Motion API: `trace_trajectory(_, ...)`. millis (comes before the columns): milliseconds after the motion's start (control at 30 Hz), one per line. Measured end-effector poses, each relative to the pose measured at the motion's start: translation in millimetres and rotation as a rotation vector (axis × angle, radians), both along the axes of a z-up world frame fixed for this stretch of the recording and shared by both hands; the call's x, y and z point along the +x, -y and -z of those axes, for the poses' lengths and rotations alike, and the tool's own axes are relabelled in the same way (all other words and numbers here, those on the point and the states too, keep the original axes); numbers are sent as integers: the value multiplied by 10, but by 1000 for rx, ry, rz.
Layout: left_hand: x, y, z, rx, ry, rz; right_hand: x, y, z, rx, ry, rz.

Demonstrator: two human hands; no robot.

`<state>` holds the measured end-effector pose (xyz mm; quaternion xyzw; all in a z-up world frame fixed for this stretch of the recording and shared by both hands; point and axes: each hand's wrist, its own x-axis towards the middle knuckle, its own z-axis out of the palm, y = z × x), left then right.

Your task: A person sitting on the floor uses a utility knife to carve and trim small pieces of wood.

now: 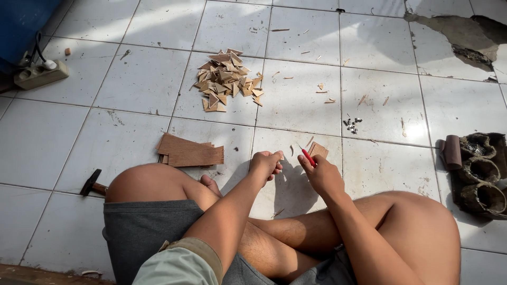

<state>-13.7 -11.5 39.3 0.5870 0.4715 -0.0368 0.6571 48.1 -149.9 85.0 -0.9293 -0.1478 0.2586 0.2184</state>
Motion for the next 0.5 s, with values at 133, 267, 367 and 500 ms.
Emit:
trace_trajectory(133, -11, -17, -130, -66, -15, 87, 167, 75, -113, 112, 86, 132)
trace_trajectory(267, 92, -251, -665, -30, 180, -122, 267, 35, -43, -49, 22, 163)
trace_trajectory(367, 178, -462, -668, 34, 211, -423, 295, 46, -15, -84, 18, 185)
trace_trajectory(500, 206, -548, 140, 206, -83, -577, 244, 16, -107, -65, 21, 252)
